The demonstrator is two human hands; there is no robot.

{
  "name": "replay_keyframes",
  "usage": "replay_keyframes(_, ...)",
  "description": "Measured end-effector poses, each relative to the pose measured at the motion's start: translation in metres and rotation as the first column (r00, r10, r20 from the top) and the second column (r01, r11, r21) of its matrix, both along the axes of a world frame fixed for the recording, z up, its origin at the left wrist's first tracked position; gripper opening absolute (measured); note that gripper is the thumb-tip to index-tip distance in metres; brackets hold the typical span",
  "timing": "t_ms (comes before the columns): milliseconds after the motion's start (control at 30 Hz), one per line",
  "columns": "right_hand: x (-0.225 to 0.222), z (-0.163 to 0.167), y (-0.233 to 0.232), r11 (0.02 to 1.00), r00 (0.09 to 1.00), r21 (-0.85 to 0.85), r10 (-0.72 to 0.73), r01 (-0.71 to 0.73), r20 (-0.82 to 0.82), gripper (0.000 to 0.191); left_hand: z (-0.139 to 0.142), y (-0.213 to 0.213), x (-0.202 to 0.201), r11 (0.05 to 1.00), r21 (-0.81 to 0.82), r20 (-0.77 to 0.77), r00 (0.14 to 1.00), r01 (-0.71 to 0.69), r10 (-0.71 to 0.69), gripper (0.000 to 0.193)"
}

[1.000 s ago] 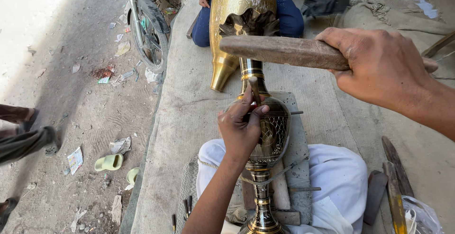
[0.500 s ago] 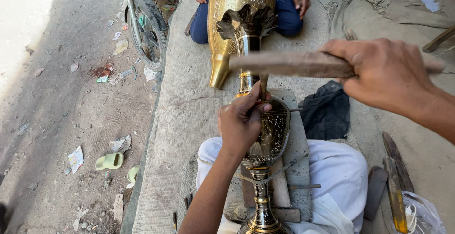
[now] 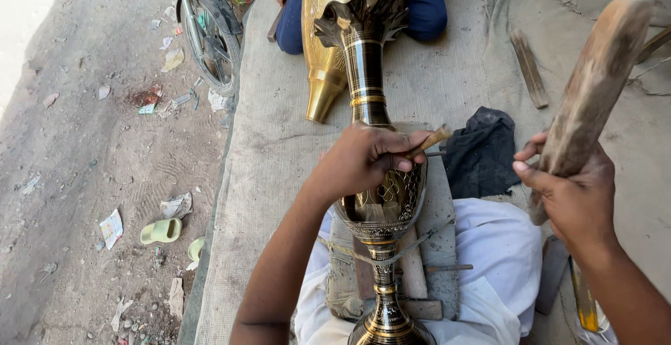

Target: The person uses a chisel and wooden mallet to engrave decorative patterns into a brass vase. They repeatedly position the chisel and strike it to create indentations, then wipe the surface with a cloth to inspect the work.

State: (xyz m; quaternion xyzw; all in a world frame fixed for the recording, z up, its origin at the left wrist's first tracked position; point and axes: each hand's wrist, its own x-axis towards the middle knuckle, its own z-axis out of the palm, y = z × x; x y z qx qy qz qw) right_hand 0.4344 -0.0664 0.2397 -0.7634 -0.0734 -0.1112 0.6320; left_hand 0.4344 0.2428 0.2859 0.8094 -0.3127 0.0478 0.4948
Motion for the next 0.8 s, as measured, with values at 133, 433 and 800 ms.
replay_keyframes(133,-0.008,-0.024,-0.004,0.985,1.000,0.169,-0.026,0.024,0.007,0.042,-0.004,0.002,0.007,0.997,-0.056,-0.085,0.995,0.045,-0.050,0.055)
replay_keyframes(433,-0.034,-0.033,0.004,0.916,0.990,-0.383,-0.136,0.118,-0.020,0.039,0.004,-0.001,0.018,0.982,0.163,-0.059,0.995,0.094,-0.086,0.049)
replay_keyframes(800,-0.048,-0.060,0.011,0.946,0.975,-0.237,-0.218,0.222,0.043,0.021,0.000,0.005,0.024,0.945,0.169,0.044,0.956,0.280,-0.291,0.039)
